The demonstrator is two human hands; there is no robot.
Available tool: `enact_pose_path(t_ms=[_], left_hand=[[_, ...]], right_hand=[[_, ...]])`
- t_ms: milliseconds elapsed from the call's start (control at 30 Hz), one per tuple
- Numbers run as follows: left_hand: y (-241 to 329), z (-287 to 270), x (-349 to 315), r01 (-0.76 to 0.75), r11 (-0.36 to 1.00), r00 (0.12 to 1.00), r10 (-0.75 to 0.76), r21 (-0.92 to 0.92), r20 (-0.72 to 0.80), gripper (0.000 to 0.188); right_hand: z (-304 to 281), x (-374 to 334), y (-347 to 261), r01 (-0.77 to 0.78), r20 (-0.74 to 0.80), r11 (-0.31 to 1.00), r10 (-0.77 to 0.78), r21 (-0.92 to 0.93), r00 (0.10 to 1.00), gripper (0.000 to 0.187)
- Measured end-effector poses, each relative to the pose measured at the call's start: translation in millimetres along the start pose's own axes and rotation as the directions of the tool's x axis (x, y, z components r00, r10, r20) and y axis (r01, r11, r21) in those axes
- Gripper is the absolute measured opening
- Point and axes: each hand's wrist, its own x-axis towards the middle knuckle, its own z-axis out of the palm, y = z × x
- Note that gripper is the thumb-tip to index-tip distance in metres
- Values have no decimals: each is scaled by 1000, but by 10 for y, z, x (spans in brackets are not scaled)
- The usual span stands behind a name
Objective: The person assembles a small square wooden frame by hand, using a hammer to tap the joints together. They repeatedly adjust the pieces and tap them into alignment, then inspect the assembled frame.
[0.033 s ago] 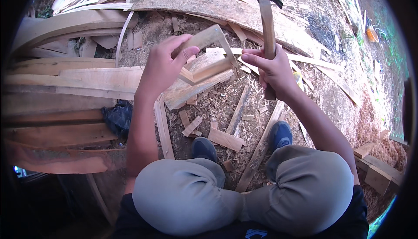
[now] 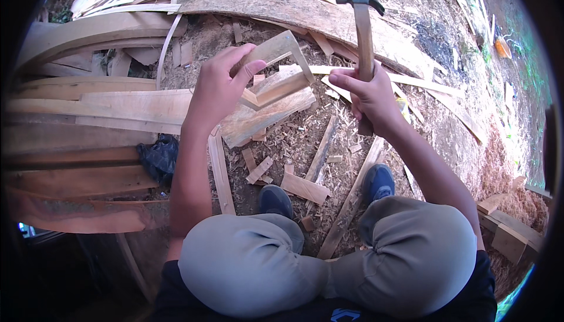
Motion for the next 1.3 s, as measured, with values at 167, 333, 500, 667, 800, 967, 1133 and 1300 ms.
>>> enact_pose_path(t_ms=[167,333,500,667,800,967,1133,1300], left_hand=[[-224,78,34,66,981,998,-64,182,-16,47],[-424,266,-76,116,975,991,-100,189,-91,48],[-467,331,-199,132,986,985,-121,97,-120,50],[-474,370,-290,122,987,982,-105,101,-156,52],[-454,417,-300,86,988,984,-65,125,-164,52],[-431,370,-323,117,989,985,-104,92,-135,53],[-343,370,-314,176,979,980,-165,101,-109,56],[-338,314,-331,169,977,981,-154,127,-117,57]], right_hand=[[-126,-54,102,-72,-74,997,72,11,995,37],[-194,-155,-31,-138,0,989,138,-47,990,26],[-193,-277,-322,196,116,738,-158,-646,981,38],[20,-444,-682,456,206,494,-478,-741,854,32],[-24,-482,-358,252,165,609,-195,-752,967,27],[-30,-478,-399,311,235,445,-219,-840,947,26],[-86,-529,-263,336,181,526,-324,-781,929,25],[-66,-499,-447,304,259,344,-171,-888,950,28]])
